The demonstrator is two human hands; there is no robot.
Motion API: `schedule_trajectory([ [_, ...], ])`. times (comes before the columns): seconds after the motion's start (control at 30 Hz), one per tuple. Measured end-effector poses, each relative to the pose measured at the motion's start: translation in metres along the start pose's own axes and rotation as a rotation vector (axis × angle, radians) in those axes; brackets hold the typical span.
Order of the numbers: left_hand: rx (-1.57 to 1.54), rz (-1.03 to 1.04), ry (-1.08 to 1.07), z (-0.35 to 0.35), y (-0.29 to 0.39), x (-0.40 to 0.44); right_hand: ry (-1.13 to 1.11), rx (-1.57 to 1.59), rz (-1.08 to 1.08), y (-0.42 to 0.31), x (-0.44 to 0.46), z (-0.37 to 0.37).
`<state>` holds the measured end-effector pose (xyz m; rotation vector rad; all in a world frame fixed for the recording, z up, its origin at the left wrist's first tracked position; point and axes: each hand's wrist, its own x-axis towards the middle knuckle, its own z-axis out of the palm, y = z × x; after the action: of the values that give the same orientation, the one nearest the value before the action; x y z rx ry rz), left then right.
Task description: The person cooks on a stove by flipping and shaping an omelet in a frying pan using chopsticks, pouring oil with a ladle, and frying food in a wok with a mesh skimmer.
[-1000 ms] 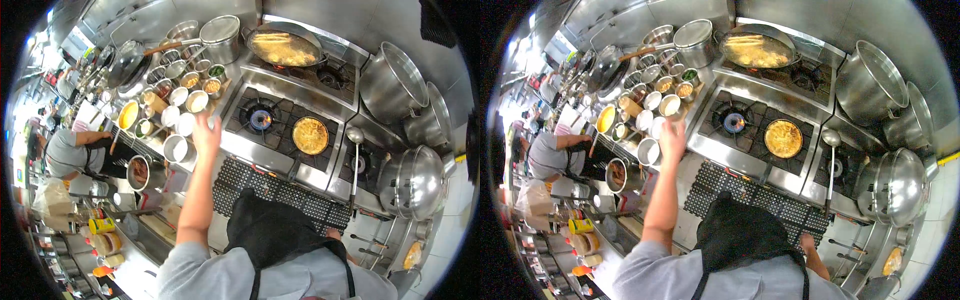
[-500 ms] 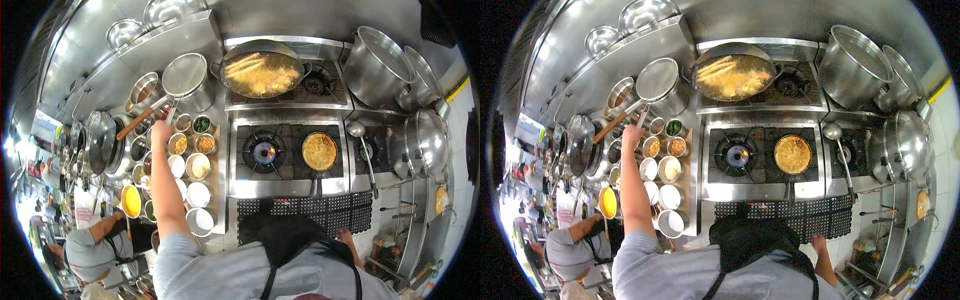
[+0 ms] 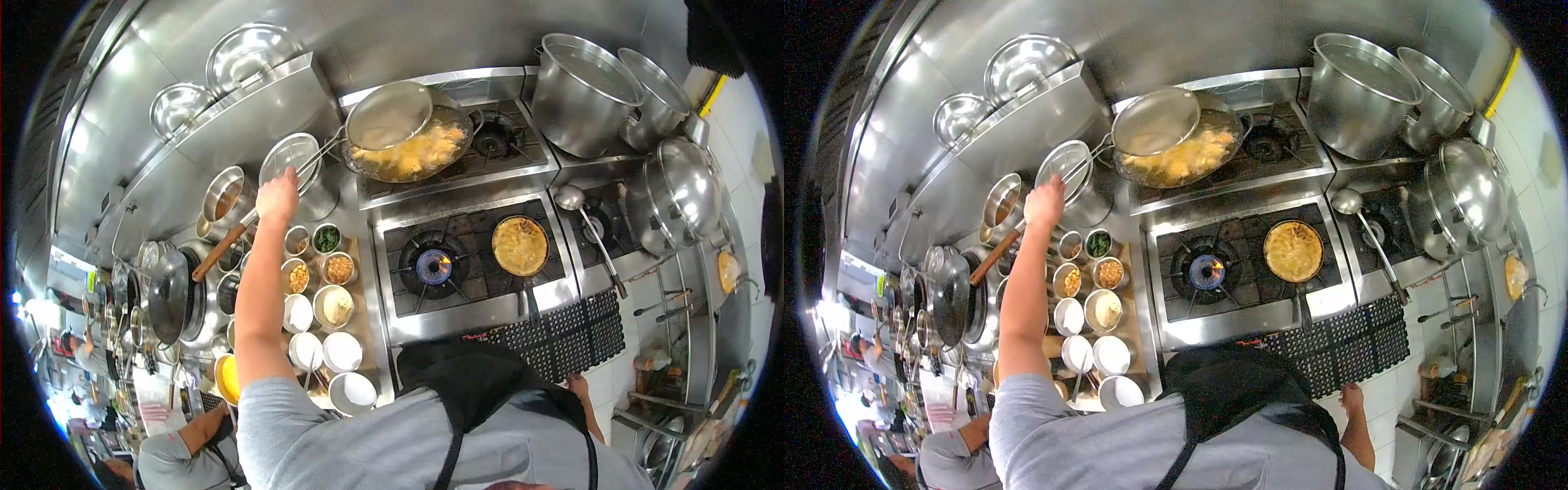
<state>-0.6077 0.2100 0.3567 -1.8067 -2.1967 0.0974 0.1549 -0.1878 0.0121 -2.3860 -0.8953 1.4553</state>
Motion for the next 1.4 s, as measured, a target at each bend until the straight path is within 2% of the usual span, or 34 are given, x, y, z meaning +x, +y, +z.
schedule_trajectory([
  [0.07,0.066,0.027,0.033,0.003,0.002,0.002,0.052,0.140,0.120,0.010,-0.008,0.014],
  [0.1,0.085,0.039,0.065,0.011,0.000,0.003,0.044,0.064,0.073,0.014,-0.011,0.020],
  [0.27,0.106,0.109,0.164,0.041,-0.005,0.018,-0.064,-1.050,-0.549,0.201,0.065,0.072],
  [0.3,0.110,0.116,0.163,0.046,-0.004,0.022,-0.133,-1.115,-0.426,0.213,0.066,0.082],
  [0.4,0.111,0.125,0.131,0.056,0.004,0.037,-0.029,-1.063,-0.658,0.220,0.062,0.079],
  [0.5,0.091,0.112,0.041,0.052,0.007,0.052,-0.102,0.393,0.359,0.142,0.029,0.062],
  [0.6,0.034,0.104,-0.011,0.013,0.001,0.058,0.005,0.225,0.050,0.084,0.005,0.048],
  [0.67,0.015,0.100,-0.029,0.014,0.001,0.066,0.076,0.106,-0.144,0.060,-0.016,0.042],
  [0.73,-0.005,0.125,-0.080,0.023,0.001,0.070,0.086,0.046,-0.140,0.048,-0.033,0.040],
  [0.8,-0.025,0.117,-0.100,0.018,-0.002,0.079,0.053,0.061,0.054,0.032,-0.040,0.039],
  [0.83,-0.033,0.099,-0.109,0.007,-0.008,0.080,0.091,0.238,0.122,0.040,-0.037,0.043],
  [0.9,-0.044,0.046,-0.134,-0.005,-0.022,0.087,0.075,0.096,-0.059,0.056,-0.042,0.038],
  [0.97,0.005,0.073,-0.127,-0.003,-0.024,0.088,0.046,0.128,0.031,0.083,-0.037,0.039],
  [1.03,0.028,0.079,-0.098,0.002,-0.022,0.085,0.011,0.333,0.386,0.109,-0.022,0.049],
  [1.13,0.062,0.064,-0.035,-0.010,-0.013,0.084,-0.029,0.412,0.441,0.129,-0.024,0.049],
  [1.23,0.111,0.086,-0.007,-0.002,-0.024,0.094,0.169,0.381,0.210,0.119,-0.043,0.052],
  [1.33,0.094,0.117,-0.030,0.005,-0.014,0.091,0.072,0.052,0.135,0.026,-0.096,0.026],
  [1.4,0.002,0.054,-0.095,-0.003,-0.019,0.090,0.085,0.173,0.089,0.041,-0.085,0.025],
])
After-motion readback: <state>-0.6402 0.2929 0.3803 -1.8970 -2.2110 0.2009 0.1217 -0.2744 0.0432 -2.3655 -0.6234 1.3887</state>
